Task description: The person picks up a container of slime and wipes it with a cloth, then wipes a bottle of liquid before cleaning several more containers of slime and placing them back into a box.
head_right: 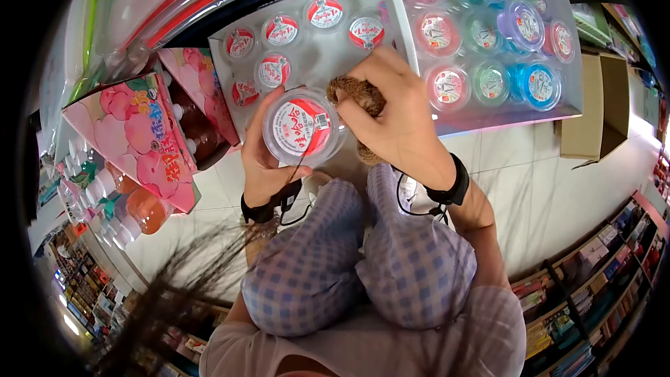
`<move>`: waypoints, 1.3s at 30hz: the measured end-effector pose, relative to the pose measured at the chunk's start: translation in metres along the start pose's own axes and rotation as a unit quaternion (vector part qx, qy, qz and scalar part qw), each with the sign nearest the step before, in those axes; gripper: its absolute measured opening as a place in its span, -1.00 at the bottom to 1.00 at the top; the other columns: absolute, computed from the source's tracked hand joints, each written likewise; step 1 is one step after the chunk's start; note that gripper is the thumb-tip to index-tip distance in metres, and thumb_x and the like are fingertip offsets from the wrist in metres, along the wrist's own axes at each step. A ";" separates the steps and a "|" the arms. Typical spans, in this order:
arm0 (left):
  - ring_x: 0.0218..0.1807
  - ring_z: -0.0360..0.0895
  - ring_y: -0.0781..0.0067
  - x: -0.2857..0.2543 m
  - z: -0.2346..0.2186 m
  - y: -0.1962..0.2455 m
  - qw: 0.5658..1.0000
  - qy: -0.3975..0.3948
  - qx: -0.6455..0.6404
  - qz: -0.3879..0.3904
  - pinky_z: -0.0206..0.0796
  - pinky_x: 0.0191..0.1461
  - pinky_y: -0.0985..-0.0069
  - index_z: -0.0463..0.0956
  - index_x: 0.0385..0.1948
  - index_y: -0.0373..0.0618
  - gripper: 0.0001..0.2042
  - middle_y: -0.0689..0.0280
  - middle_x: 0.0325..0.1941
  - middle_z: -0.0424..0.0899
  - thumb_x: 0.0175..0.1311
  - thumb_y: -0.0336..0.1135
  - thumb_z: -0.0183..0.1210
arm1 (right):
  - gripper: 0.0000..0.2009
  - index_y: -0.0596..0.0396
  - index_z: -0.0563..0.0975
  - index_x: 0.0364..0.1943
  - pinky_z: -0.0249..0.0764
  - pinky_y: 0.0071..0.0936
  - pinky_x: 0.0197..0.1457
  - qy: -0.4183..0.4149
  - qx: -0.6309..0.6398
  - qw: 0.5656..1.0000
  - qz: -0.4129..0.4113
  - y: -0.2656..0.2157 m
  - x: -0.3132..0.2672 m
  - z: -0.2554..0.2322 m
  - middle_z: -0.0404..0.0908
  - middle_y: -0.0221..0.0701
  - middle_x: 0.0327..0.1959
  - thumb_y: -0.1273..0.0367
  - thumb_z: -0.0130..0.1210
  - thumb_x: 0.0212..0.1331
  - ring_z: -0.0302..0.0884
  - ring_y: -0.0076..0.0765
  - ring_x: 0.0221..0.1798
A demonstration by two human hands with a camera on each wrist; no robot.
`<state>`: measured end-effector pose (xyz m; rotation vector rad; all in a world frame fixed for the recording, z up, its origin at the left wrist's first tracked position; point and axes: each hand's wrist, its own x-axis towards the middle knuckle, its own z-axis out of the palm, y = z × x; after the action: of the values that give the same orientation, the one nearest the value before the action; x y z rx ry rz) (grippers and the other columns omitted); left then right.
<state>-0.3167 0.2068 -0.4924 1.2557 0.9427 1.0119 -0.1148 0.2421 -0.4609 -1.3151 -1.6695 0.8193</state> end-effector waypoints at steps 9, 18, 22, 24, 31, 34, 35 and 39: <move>0.31 0.25 0.25 0.004 -0.006 -0.016 0.982 -0.053 -0.183 0.006 0.05 0.35 0.35 0.02 0.28 -0.34 -0.03 0.05 0.27 0.27 -0.30 -0.35 0.42 | -0.82 0.22 0.54 -0.38 0.37 -0.50 -0.30 -0.007 0.093 0.995 -0.033 -0.004 -0.008 -0.006 0.45 -0.30 -0.37 0.55 0.21 -0.15 0.45 -0.36 -0.35; 0.28 0.21 0.25 0.017 -0.002 -0.028 0.986 -0.045 -0.154 0.041 0.04 0.31 0.36 0.14 0.19 -0.29 -0.23 0.05 0.26 0.19 -0.11 -0.18 0.27 | -0.82 0.20 0.53 -0.33 0.40 -0.47 -0.19 -0.063 0.223 0.973 -0.008 0.008 -0.009 -0.004 0.47 -0.29 -0.31 0.57 0.18 -0.10 0.47 -0.34 -0.27; 0.20 0.25 0.21 0.022 -0.003 -0.005 0.990 0.007 0.002 -0.140 0.08 0.24 0.41 0.27 0.05 -0.28 -0.56 0.09 0.22 0.21 0.10 -0.40 0.09 | -0.82 0.20 0.53 -0.32 0.40 -0.47 -0.19 -0.054 0.184 0.981 0.002 0.010 -0.013 0.001 0.47 -0.28 -0.30 0.56 0.19 -0.08 0.47 -0.32 -0.27; 0.16 0.29 0.18 0.038 -0.003 0.003 0.989 -0.014 0.118 -0.094 0.10 0.22 0.42 0.30 0.03 -0.26 -0.60 0.08 0.19 0.22 0.12 -0.43 0.08 | -0.81 0.20 0.53 -0.32 0.40 -0.47 -0.20 -0.052 0.166 0.984 0.023 0.012 -0.015 0.005 0.47 -0.28 -0.30 0.55 0.20 -0.08 0.48 -0.32 -0.28; -0.04 0.38 0.11 0.083 0.006 -0.009 0.925 0.018 0.378 0.024 0.25 0.05 0.37 0.38 0.01 -0.16 -0.68 0.08 0.02 0.27 0.23 -0.35 0.11 | -0.80 0.19 0.51 -0.32 0.41 -0.48 -0.21 -0.043 0.136 0.990 0.021 0.011 -0.018 0.005 0.46 -0.28 -0.30 0.56 0.20 -0.12 0.48 -0.30 -0.28; 0.01 0.34 0.07 0.095 0.006 -0.032 0.938 0.000 0.348 0.007 0.22 0.06 0.35 0.45 0.00 -0.10 -0.70 0.05 -0.05 0.38 0.21 -0.40 0.09 | -0.79 0.19 0.51 -0.32 0.41 -0.47 -0.21 -0.046 0.133 0.990 0.027 0.012 -0.019 0.003 0.46 -0.28 -0.30 0.56 0.21 -0.12 0.48 -0.28 -0.28; 0.01 0.34 0.07 0.098 0.005 -0.037 0.938 -0.003 0.346 0.007 0.22 0.06 0.35 0.45 0.00 -0.10 -0.70 0.05 -0.05 0.38 0.21 -0.40 0.09 | -0.79 0.19 0.51 -0.32 0.41 -0.46 -0.21 -0.046 0.135 0.990 0.023 0.013 -0.020 0.003 0.46 -0.28 -0.29 0.55 0.21 -0.12 0.47 -0.28 -0.28; -0.01 0.39 -0.07 0.103 0.001 -0.045 0.859 0.029 0.509 0.047 0.25 0.06 0.23 0.44 -0.04 -0.23 -0.64 0.04 -0.01 0.51 0.06 -0.47 0.14 | -0.79 0.19 0.51 -0.33 0.40 -0.45 -0.21 -0.048 0.140 0.989 0.023 0.015 -0.022 0.002 0.46 -0.28 -0.29 0.54 0.22 -0.12 0.47 -0.27 -0.28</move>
<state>-0.2819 0.3038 -0.5381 2.1575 1.5689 0.5899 -0.1076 0.2247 -0.4795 -1.1369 -1.5351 1.1165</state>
